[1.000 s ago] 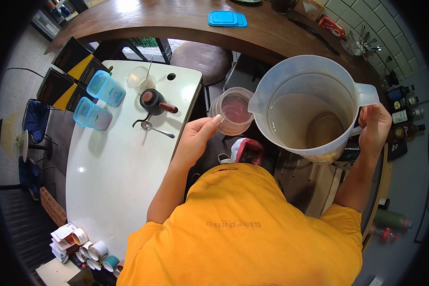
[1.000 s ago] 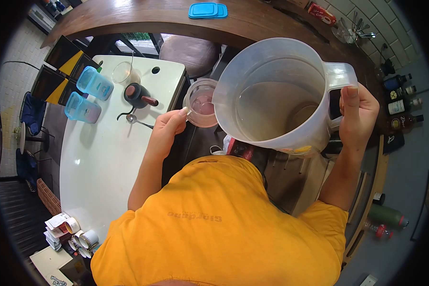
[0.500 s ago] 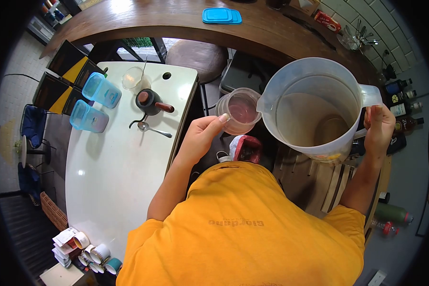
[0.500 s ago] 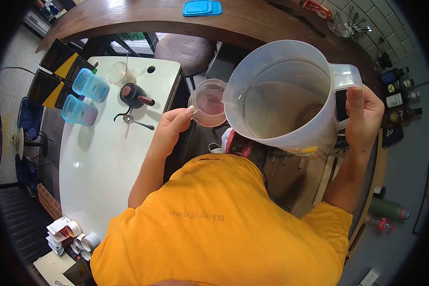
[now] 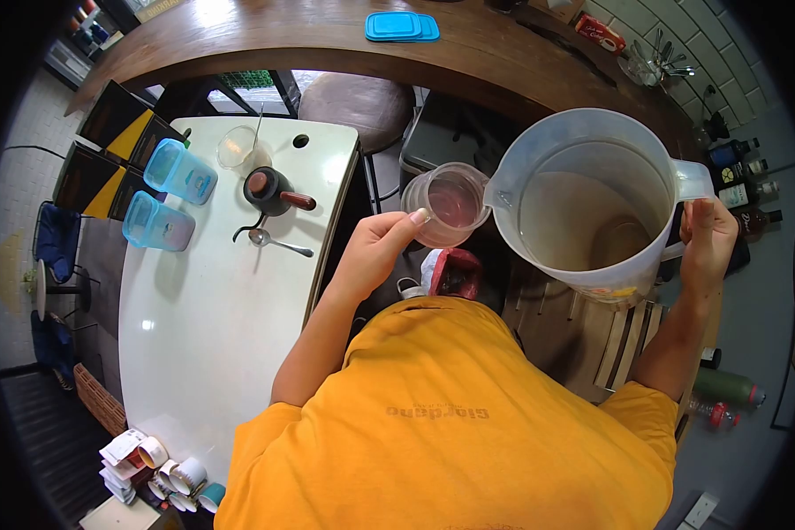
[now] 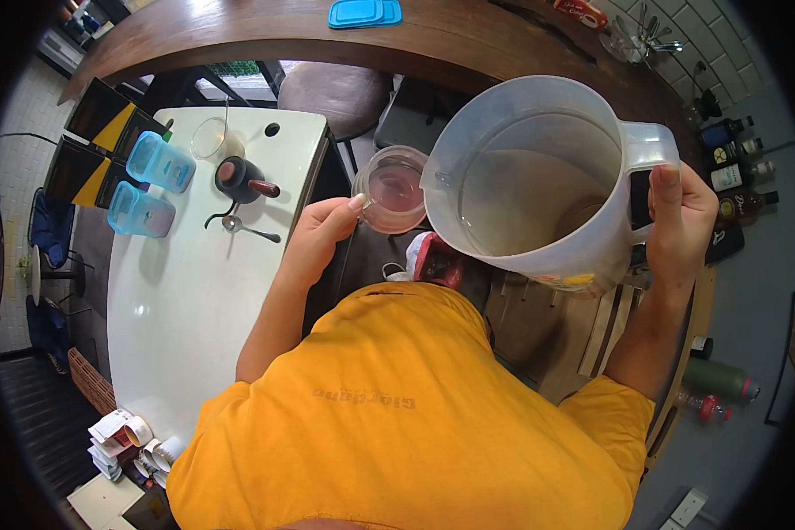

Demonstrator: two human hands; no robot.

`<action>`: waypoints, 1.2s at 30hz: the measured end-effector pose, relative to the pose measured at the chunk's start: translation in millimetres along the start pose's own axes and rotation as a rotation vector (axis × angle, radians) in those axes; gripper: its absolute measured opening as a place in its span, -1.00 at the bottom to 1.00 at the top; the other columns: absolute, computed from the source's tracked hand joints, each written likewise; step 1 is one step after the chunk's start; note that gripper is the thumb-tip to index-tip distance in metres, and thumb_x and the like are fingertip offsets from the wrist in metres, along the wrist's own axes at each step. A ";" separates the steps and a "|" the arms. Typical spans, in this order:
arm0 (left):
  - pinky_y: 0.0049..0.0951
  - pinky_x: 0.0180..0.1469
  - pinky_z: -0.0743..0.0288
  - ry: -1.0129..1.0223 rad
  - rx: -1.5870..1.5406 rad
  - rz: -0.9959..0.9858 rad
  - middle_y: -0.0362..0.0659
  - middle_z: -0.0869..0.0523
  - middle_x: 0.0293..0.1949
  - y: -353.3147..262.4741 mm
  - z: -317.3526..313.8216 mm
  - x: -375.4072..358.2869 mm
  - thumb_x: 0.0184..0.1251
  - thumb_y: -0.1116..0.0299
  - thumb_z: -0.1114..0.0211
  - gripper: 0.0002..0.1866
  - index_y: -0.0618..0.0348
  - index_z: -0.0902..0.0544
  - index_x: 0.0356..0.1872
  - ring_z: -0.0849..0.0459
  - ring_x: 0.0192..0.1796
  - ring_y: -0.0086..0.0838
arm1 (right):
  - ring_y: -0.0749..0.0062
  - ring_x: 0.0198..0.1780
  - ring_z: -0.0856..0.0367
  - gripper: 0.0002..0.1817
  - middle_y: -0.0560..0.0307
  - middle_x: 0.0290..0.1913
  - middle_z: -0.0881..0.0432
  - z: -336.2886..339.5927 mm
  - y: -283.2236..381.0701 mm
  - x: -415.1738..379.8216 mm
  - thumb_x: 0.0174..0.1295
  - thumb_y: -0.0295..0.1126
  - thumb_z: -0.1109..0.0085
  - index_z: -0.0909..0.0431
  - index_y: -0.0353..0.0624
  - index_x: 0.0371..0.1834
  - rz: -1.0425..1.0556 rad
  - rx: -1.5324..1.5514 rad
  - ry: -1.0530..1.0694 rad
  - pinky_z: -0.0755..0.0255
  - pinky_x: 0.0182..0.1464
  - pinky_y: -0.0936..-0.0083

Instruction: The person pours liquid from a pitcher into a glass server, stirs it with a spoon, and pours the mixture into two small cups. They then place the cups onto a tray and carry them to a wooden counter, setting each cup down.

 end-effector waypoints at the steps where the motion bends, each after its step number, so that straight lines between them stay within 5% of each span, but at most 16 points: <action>1: -0.66 -0.15 -0.41 0.000 -0.001 0.002 -0.28 -0.71 -0.34 0.9 0.4 0.1 0.47 0.20 -0.15 -0.62 0.42 -0.68 -0.26 -0.55 -0.25 -0.73 | 0.78 -0.55 -0.09 -0.48 0.46 -0.63 -0.23 0.4 0.4 -0.5 0.37 0.03 -0.09 -0.41 -0.17 -0.60 0.008 -0.002 0.008 0.08 -0.49 0.69; 4: -0.64 -0.11 -0.43 0.008 -0.019 0.017 -0.24 -0.72 -0.32 4.2 -1.5 1.0 0.47 0.21 -0.15 -0.62 0.43 -0.68 -0.25 -0.58 -0.22 -0.70 | 0.78 -0.55 -0.10 -0.48 0.46 -0.63 -0.23 3.5 -3.6 -0.8 0.37 0.03 -0.09 -0.41 -0.17 -0.60 0.001 0.004 0.024 0.07 -0.49 0.68; 6: -0.61 -0.47 0.07 -0.028 -0.014 -0.003 -0.49 -0.21 -0.58 2.8 -3.4 1.9 0.45 0.16 -0.14 -0.62 0.11 -0.48 -0.58 -0.09 -0.51 -0.77 | 0.78 -0.55 -0.10 -0.48 0.46 -0.63 -0.23 1.8 -0.6 -1.6 0.37 0.03 -0.09 -0.40 -0.16 -0.60 0.000 -0.012 0.008 0.07 -0.49 0.69; 10: -0.62 -0.48 0.07 -0.029 0.005 -0.006 -0.49 -0.21 -0.59 7.5 -1.0 1.9 0.45 0.17 -0.15 -0.62 0.10 -0.48 -0.58 -0.08 -0.51 -0.77 | 0.78 -0.55 -0.10 -0.47 0.46 -0.63 -0.22 1.5 1.5 -2.5 0.37 0.04 -0.08 -0.39 -0.16 -0.61 0.004 -0.032 -0.011 0.07 -0.49 0.68; 12: -0.65 -0.13 -0.43 0.003 -0.012 0.023 -0.24 -0.72 -0.34 9.8 -0.1 0.8 0.46 0.21 -0.16 -0.61 0.44 -0.69 -0.27 -0.57 -0.23 -0.70 | 0.78 -0.55 -0.10 -0.47 0.46 -0.63 -0.23 2.8 1.1 -3.8 0.37 0.04 -0.08 -0.39 -0.16 -0.61 -0.004 -0.031 -0.006 0.07 -0.49 0.69; 13: -0.65 -0.13 -0.43 0.003 -0.012 0.023 -0.24 -0.72 -0.34 9.9 -0.3 0.6 0.46 0.21 -0.16 -0.61 0.44 -0.69 -0.27 -0.57 -0.23 -0.70 | 0.78 -0.55 -0.10 -0.47 0.46 -0.63 -0.23 2.9 0.8 -4.3 0.37 0.04 -0.08 -0.39 -0.16 -0.61 -0.010 -0.029 -0.002 0.07 -0.49 0.69; 16: -0.66 -0.21 -0.39 0.008 -0.031 0.027 -0.31 -0.67 -0.40 11.9 -2.6 0.4 0.46 0.21 -0.16 -0.61 0.42 -0.68 -0.32 -0.52 -0.29 -0.74 | 0.78 -0.55 -0.10 -0.46 0.46 -0.63 -0.22 2.7 0.3 -6.2 0.37 0.05 -0.08 -0.38 -0.15 -0.62 -0.011 -0.025 0.001 0.07 -0.49 0.68; 18: -0.61 -0.48 0.07 -0.028 0.027 0.019 -0.48 -0.19 -0.60 14.5 -2.3 0.7 0.45 0.17 -0.14 -0.62 0.08 -0.45 -0.60 -0.07 -0.53 -0.77 | 0.77 -0.55 -0.10 -0.46 0.46 -0.63 -0.22 3.3 -0.8 -7.8 0.36 0.05 -0.09 -0.37 -0.15 -0.62 -0.012 -0.026 -0.001 0.08 -0.49 0.68; 36: -0.58 -0.49 0.08 -0.059 -0.036 0.048 -0.46 -0.17 -0.63 32.7 2.4 -0.1 0.44 0.19 -0.14 -0.58 0.05 -0.36 -0.67 -0.06 -0.55 -0.74 | 0.77 -0.55 -0.09 -0.47 0.46 -0.64 -0.21 5.4 -2.1 -13.1 0.36 0.04 -0.09 -0.37 -0.14 -0.63 -0.022 -0.006 0.003 0.09 -0.49 0.68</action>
Point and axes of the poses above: each hand's wrist, its own x-axis towards the middle knuckle, its own z-axis out of the back of the hand, y = z × x, the point moved 7 cm from there along x, towards the middle knuckle
